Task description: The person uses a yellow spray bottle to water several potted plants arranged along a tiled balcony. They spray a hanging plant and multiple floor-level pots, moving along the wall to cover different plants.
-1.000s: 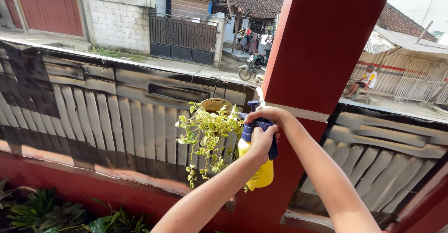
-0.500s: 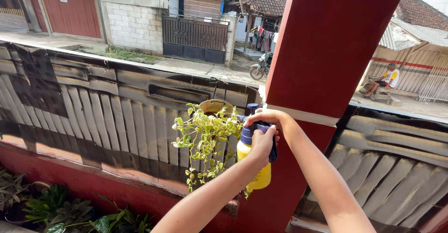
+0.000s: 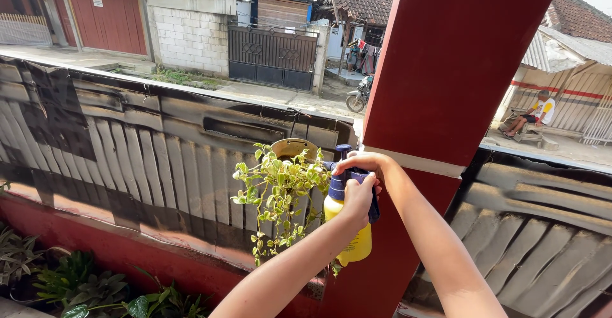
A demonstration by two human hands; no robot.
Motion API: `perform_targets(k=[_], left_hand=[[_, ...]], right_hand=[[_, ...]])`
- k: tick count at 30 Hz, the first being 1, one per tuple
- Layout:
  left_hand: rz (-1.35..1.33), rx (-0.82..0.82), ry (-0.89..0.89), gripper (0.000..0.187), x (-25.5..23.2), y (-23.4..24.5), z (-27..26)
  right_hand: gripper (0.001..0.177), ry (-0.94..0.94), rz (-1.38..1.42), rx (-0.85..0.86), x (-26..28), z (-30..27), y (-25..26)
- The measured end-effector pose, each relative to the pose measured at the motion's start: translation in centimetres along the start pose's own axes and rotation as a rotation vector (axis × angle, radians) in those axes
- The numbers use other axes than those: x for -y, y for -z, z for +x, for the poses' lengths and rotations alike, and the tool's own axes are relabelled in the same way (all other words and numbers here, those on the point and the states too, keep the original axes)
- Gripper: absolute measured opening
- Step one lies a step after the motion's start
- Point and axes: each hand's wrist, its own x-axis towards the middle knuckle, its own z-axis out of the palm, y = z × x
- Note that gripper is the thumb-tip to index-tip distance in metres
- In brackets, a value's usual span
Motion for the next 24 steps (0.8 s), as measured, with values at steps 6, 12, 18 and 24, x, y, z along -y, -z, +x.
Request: perform_targets(k=[6,12,18,24], left_hand=[[-0.054,-0.03,-0.024,0.022,0.5,-0.6,2.0],[-0.115,-0.066,-0.038,0.02,-0.9,-0.2,1.0],[-0.144,-0.081,-0.029,0.021,-0.1,0.0,1.2],[-0.173,-0.078,-0.045,0.022,0.3,0.1,1.9]], right_hand=[[0.049,0.096,-0.092,0.042,0.6,4.3,0.2],[0.047,0.105,-0.113,0.107,0.5,7.7,0.0],[0.041,0.088,-0.106,0.116,0.7,5.0,-0.3],[0.032,0.092,-0.15,0.196,1.7,3.7,-0.6]])
